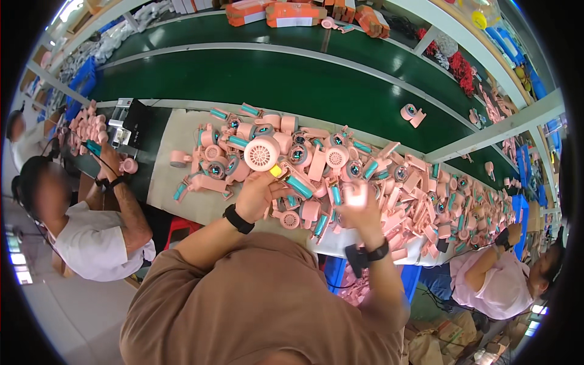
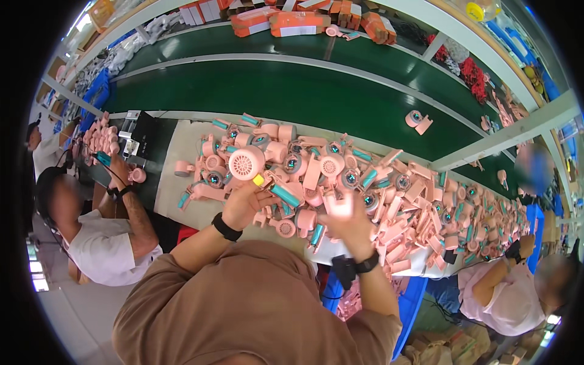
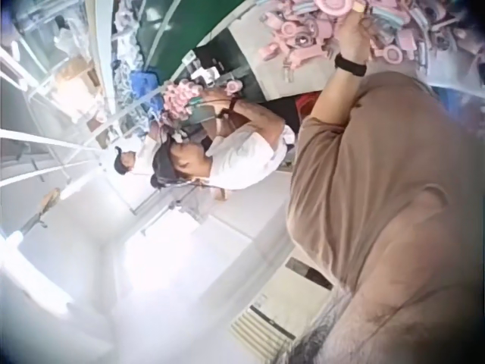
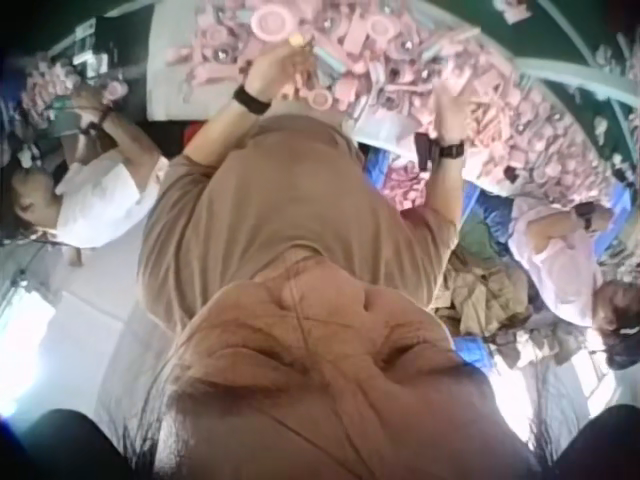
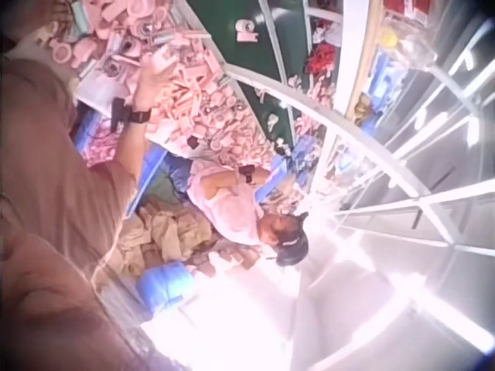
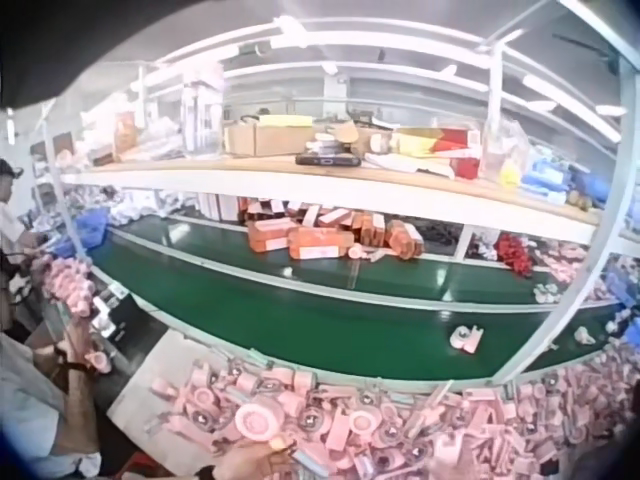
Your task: Assembling or inspecting small handheld fans at an electronics factory assembly line.
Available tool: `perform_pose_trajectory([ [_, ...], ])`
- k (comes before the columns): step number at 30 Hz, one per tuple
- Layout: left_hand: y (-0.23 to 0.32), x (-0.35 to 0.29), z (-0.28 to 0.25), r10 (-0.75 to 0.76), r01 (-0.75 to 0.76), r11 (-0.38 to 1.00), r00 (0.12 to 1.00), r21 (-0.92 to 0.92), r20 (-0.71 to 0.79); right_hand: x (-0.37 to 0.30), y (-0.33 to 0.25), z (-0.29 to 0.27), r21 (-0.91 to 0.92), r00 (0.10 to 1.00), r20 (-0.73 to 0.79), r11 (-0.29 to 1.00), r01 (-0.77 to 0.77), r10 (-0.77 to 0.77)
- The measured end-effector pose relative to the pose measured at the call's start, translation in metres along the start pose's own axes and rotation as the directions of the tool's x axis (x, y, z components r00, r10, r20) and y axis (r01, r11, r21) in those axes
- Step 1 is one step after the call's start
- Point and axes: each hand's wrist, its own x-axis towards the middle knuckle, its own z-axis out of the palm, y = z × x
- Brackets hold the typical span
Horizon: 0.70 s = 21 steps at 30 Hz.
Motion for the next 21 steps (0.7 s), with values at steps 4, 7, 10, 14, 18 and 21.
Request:
perform_pose_trajectory([
  [4, 0.002, -0.012, -0.003, 0.088, -0.087, 0.996, 0.996, 0.015, -0.025, -0.010, -0.074, 0.041, 0.170, 0.987, 0.044, 0.975, 0.143, -0.152],
  [7, 0.003, -0.023, -0.007, 0.127, -0.126, 0.992, 0.992, 0.023, -0.017, -0.015, -0.115, 0.049, 0.144, 0.958, 0.251, 0.984, 0.106, -0.140],
  [10, 0.004, -0.033, -0.004, 0.180, -0.182, 0.981, 0.983, 0.068, 0.025, -0.018, -0.128, 0.070, -0.057, 0.878, 0.149, 0.883, 0.466, -0.454],
  [14, 0.006, -0.043, -0.007, 0.197, -0.196, 0.979, 0.980, 0.059, -0.011, -0.026, -0.138, 0.083, -0.083, 0.828, 0.110, 0.825, 0.558, -0.549],
  [18, 0.007, -0.049, -0.019, 0.146, -0.147, 0.988, 0.989, 0.038, 0.016, -0.029, -0.136, 0.085, -0.255, 0.754, 0.231, 0.709, 0.657, -0.615],
  [21, 0.007, -0.051, -0.025, 0.251, -0.260, 0.953, 0.965, 0.156, 0.075, -0.033, -0.132, 0.091, -0.051, 0.857, 0.207, 0.869, 0.492, -0.472],
])
